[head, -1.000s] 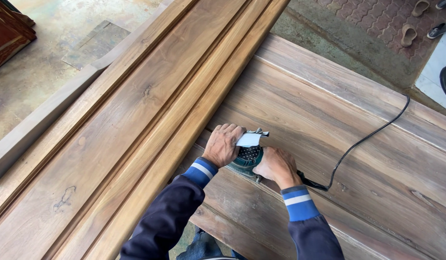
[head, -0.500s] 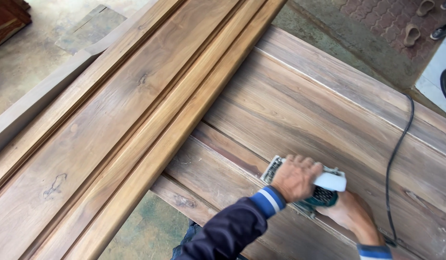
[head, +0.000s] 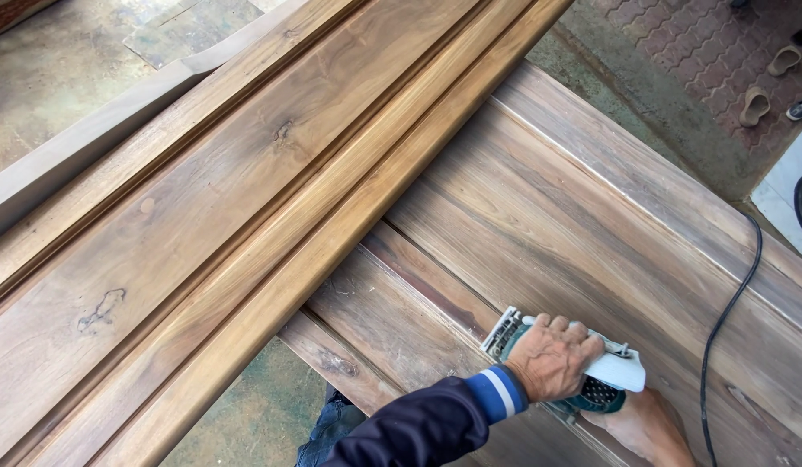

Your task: Sand a wooden panel using an orbital sander and manual sandpaper.

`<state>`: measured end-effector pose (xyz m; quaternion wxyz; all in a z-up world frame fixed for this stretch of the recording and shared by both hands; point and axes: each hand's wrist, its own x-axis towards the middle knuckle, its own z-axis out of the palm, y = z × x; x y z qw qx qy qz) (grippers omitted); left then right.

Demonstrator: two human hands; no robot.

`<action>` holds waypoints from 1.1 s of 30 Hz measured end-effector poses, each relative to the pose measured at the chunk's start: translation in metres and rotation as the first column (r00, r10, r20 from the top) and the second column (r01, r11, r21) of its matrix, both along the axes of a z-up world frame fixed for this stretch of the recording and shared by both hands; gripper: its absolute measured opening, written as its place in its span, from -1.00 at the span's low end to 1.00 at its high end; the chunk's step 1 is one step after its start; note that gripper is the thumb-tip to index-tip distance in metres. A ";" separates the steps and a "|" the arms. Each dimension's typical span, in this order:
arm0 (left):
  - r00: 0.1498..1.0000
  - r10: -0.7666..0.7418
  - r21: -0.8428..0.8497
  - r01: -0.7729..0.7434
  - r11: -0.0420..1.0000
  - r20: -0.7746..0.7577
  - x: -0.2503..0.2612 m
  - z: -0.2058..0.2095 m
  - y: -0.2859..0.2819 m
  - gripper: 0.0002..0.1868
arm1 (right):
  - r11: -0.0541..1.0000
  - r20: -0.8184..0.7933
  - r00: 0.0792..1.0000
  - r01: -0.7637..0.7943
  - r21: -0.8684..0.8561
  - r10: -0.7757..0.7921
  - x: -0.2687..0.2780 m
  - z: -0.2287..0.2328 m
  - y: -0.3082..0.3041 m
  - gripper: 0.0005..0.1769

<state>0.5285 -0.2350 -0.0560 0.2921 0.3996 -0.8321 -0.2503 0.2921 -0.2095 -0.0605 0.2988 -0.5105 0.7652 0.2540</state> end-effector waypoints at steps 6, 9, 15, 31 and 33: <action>0.988 0.077 -0.025 -0.074 0.997 0.132 0.079 0.006 -0.030 -0.68 | 0.996 0.096 0.995 -0.017 -0.091 0.026 0.101 0.020 -0.040 -0.15; 0.980 0.143 -0.047 -0.138 0.989 0.138 0.111 -0.005 -0.047 -0.70 | 0.987 0.032 0.987 -0.160 -0.029 0.160 0.147 0.026 -0.064 -0.20; 0.958 0.235 -0.099 -0.221 0.970 0.163 0.177 -0.001 -0.072 -0.67 | 0.973 0.014 0.974 -0.227 -0.035 0.227 0.237 0.068 -0.097 -0.36; 0.966 0.258 -0.184 -0.255 0.949 -0.011 0.243 0.003 -0.079 -0.60 | 0.925 0.088 0.947 -0.277 -0.259 0.308 0.295 0.065 -0.106 -0.15; 0.967 0.255 -0.155 -0.254 0.955 -0.011 0.227 0.005 -0.071 -0.59 | 0.901 0.081 0.932 -0.316 -0.296 0.353 0.280 0.069 -0.097 -0.15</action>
